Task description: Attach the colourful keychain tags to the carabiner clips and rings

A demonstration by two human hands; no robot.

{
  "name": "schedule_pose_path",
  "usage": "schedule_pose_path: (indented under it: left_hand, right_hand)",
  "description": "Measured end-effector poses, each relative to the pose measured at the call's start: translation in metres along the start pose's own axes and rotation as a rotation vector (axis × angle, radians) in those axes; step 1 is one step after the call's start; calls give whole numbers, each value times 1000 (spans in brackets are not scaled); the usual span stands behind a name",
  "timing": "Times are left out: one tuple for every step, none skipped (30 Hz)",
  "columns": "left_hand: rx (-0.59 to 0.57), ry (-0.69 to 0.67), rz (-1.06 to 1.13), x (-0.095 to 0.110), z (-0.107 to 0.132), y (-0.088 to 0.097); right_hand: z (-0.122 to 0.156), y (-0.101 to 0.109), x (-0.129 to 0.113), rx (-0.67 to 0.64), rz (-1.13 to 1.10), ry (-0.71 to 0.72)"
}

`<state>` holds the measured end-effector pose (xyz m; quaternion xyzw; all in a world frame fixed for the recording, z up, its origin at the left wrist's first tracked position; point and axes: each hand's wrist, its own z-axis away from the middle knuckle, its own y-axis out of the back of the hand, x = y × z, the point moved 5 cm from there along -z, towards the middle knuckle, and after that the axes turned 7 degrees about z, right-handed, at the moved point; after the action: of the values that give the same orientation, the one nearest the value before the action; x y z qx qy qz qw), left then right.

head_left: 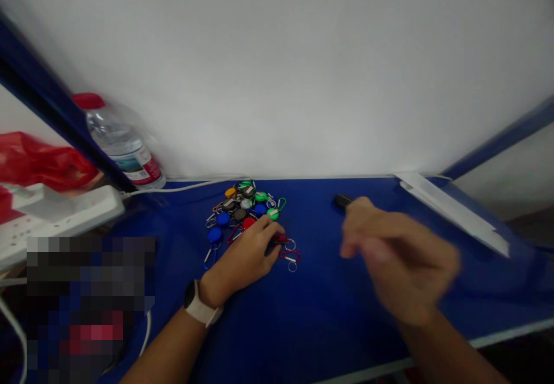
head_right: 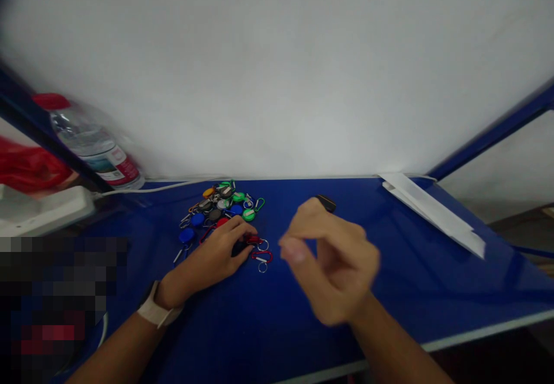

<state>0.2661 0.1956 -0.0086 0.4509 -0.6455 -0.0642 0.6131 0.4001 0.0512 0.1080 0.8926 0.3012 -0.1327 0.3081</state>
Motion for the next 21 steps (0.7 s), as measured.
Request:
schedule_pose_path:
  left_hand:
    - [1,-5,-3,1,0,0]
    - [-1,-10,-7,2,0,1]
    - [-7,-15,-15,2,0,1]
    - [-16,-16,-23,3,0,1]
    - [-23,-15,-33,4,0,2]
    - [-29,-14,-40,5,0,2]
    - [-34,-13,-43,5,0,3]
    - [-38,-12,-42,6,0,3]
    - [-40,-10,-37,6,0,3]
    - [-40,-3,-30,5,0,3]
    - [-38,8,-21,5,0,3]
    - [-35,22,-9,4,1,3]
    - [-29,37,4,2,1,3]
    - [-24,51,18,1,2,3]
    - [-21,65,28,0,2,3]
    - [-19,76,33,-1,2,3]
    - [-17,87,31,-1,2,3]
    - [-16,94,22,-1,1,3]
    - [-15,96,8,0,1,3]
    - [-16,91,-7,1,1,4]
    - [-16,80,-26,3,0,4]
  right_hand:
    - [-8,-16,10,-47,40,45]
    - [-12,-33,20,-123,87,83]
    - [-11,-50,30,-228,146,118]
    - [-8,-64,41,-326,185,95]
    - [-1,-76,50,-417,200,76]
    - [6,-84,58,-477,218,51]
    - [14,-89,65,-513,226,15]
    - [21,-92,71,-531,223,-19]
    - [26,-94,75,-540,213,-57]
    - [31,-94,79,-543,203,-87]
    - [35,-94,81,-549,194,-116]
    - [37,-95,84,-560,185,-138]
    - [40,-95,86,-569,177,-155]
    - [41,-95,88,-576,169,-169]
    - [42,-96,90,-579,162,-177]
    - [43,-97,92,-577,154,-179]
    - [44,-97,94,-572,146,-178]
    - [44,-98,96,-563,138,-174]
    - [45,-99,99,-552,131,-169]
    - [45,-99,101,-540,126,-169]
    - [46,-99,104,-520,125,-174]
